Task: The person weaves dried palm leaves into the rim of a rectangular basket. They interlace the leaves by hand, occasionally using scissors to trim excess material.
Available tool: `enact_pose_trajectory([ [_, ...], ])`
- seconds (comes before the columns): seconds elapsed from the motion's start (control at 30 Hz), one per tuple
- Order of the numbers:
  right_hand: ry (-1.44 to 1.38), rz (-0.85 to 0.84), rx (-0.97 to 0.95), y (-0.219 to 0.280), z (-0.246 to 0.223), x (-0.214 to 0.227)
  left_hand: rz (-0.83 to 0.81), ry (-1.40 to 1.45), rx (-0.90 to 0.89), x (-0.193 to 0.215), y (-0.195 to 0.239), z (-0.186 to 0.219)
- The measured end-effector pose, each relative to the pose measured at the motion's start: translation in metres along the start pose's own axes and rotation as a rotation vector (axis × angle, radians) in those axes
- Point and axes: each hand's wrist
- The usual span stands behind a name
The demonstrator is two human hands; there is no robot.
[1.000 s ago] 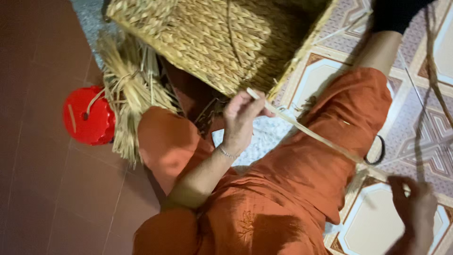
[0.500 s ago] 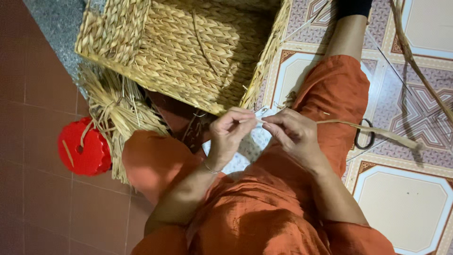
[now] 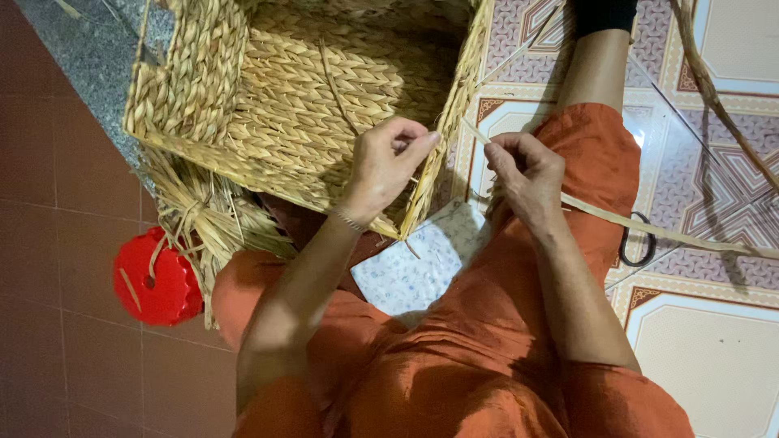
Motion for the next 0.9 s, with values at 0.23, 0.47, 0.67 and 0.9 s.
enact_pose_trajectory([
  [0.23,0.118,-0.036,0.078,-0.005,0.006,0.003,0.134,-0.139,-0.162,-0.028,0.001,-0.031],
  [0.47,0.07,-0.271,0.045,-0.033,0.006,-0.008,-0.002,0.275,0.084,-0.029,0.0,-0.047],
  [0.67,-0.02,-0.399,0.018,-0.051,0.002,-0.02,-0.018,0.535,0.221,-0.029,0.002,-0.049],
  [0.9,0.009,-0.433,-0.051,-0.055,-0.004,-0.02,0.029,0.566,0.218,-0.026,-0.002,-0.043],
])
Point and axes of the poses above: each hand's wrist, its own y-axis away from the middle knuckle, its own x-axis out of the back of the hand, z = x × y, and after that the axes turned 1 degree about -z, right-handed
